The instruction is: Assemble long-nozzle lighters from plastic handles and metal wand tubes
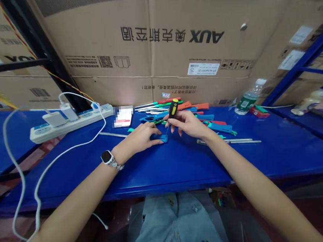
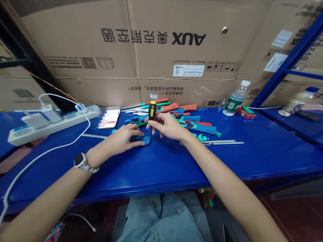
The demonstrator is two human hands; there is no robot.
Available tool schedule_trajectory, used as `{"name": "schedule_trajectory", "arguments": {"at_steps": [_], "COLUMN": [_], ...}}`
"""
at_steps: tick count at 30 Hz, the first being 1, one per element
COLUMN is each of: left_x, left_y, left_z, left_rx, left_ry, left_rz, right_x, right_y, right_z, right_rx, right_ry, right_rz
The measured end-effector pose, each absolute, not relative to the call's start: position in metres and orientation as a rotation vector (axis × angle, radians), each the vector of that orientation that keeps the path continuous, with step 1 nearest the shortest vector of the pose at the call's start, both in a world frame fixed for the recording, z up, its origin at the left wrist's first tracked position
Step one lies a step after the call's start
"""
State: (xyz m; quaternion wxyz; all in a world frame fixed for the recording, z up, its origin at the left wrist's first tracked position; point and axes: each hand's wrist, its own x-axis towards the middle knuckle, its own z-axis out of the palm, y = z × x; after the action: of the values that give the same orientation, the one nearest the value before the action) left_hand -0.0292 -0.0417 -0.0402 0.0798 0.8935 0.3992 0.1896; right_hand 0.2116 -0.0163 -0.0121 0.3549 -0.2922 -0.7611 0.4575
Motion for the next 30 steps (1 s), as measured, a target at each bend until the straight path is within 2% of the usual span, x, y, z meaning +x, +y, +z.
{"name": "schedule_trajectory", "arguments": {"at_steps": [6, 16, 25, 30], "left_x": [-0.019, -0.015, -0.013, -0.015], "left_y": [-0.051, -0.053, -0.055, -0.055], "left_z": [-0.052, -0.058, -0.061, -0.062], "left_rx": [2.537, 2.476, 2.458, 2.445], "left_ry": [1.175, 1.177, 1.170, 1.172], "left_rz": [0.728, 0.806, 0.857, 0.868], "right_x": [0.213, 0.186, 0.199, 0.189], "right_y": [-0.020, -0.026, -0.028, -0.025], "right_z": [-0.010, -0.028, -0.021, -0.020], "right_rx": [-0.748, -0.890, -0.773, -0.829], "right_ry": [-1.936, -1.729, -1.824, -1.735], "right_rz": [1.183, 0.998, 1.175, 1.034]}}
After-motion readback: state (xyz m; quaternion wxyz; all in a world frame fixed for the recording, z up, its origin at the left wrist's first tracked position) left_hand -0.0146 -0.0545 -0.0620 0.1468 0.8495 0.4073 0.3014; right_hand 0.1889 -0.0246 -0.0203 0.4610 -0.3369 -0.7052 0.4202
